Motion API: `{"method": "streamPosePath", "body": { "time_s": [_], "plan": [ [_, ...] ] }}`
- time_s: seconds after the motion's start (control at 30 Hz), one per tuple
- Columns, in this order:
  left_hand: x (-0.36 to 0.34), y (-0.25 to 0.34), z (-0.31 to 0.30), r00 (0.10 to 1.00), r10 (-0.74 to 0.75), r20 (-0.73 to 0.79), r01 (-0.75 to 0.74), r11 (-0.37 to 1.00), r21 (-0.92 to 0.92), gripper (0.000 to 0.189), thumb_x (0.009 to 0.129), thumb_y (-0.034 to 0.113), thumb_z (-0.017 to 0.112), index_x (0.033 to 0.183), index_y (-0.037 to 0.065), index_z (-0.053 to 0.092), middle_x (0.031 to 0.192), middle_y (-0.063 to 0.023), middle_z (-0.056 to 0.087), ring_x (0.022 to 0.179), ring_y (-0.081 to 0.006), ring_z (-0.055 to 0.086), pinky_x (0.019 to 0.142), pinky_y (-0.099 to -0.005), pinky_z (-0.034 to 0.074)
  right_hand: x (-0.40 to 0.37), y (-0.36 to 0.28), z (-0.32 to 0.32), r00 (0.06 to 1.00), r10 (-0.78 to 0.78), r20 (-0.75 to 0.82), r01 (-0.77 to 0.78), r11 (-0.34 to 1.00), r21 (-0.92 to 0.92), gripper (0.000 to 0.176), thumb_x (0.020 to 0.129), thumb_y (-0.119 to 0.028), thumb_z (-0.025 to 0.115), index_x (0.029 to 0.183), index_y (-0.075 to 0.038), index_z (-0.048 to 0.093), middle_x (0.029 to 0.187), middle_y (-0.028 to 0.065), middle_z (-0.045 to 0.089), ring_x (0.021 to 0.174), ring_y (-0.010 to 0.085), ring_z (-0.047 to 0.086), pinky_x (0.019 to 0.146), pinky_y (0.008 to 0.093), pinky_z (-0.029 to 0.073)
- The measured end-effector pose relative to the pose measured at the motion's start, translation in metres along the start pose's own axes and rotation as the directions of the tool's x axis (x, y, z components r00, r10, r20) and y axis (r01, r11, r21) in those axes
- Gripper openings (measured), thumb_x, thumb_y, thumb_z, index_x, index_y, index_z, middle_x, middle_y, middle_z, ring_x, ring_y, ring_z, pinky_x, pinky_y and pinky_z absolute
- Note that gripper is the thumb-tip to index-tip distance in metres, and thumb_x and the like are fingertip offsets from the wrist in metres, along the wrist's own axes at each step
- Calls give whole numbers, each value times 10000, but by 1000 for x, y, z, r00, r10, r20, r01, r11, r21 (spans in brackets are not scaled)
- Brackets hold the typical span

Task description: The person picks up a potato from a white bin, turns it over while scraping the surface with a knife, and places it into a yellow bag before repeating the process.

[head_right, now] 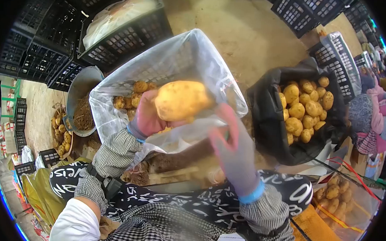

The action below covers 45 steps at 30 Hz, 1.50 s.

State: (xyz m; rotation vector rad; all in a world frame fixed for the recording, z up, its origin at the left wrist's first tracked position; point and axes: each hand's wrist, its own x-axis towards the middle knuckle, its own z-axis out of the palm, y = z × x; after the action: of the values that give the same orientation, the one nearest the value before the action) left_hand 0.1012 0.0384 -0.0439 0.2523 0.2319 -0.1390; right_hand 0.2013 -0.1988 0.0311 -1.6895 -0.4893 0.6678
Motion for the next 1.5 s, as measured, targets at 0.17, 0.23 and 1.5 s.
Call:
{"method": "streamPosePath", "body": {
  "time_s": [0.17, 0.23, 1.5],
  "plan": [
    [-42, -28, 50, 992, 119, 43, -126, 961, 246, 715, 905, 429, 574, 1497, 149, 288, 1482, -114, 404, 1314, -343, 462, 1017, -567, 446, 0, -24, 21, 962, 92, 257, -198, 885, 422, 622, 918, -178, 662, 1436, 27, 386, 1127, 85, 617, 847, 83, 600, 729, 229, 505],
    [-61, -31, 64, 995, 98, -8, -80, 851, 519, 760, 906, 423, 621, 1508, 153, 247, 1464, -87, 401, 1300, -270, 467, 989, -488, 489, 2, -14, 26, 965, 50, 256, -154, 902, 403, 638, 921, -223, 670, 1438, 21, 387, 1125, 72, 616, 840, 79, 596, 712, 226, 503],
    [-101, -94, 71, 609, 771, 186, -351, 52, 935, 1083, 603, 15, 875, 1482, 22, 243, 1423, -122, 362, 1324, -219, 397, 1112, -360, 347, -9, -20, 38, 874, -225, 432, 56, 927, 370, 883, 746, -200, 858, 1445, -31, 345, 1342, 83, 504, 1243, 176, 504, 1043, 330, 431]
  ]
}}
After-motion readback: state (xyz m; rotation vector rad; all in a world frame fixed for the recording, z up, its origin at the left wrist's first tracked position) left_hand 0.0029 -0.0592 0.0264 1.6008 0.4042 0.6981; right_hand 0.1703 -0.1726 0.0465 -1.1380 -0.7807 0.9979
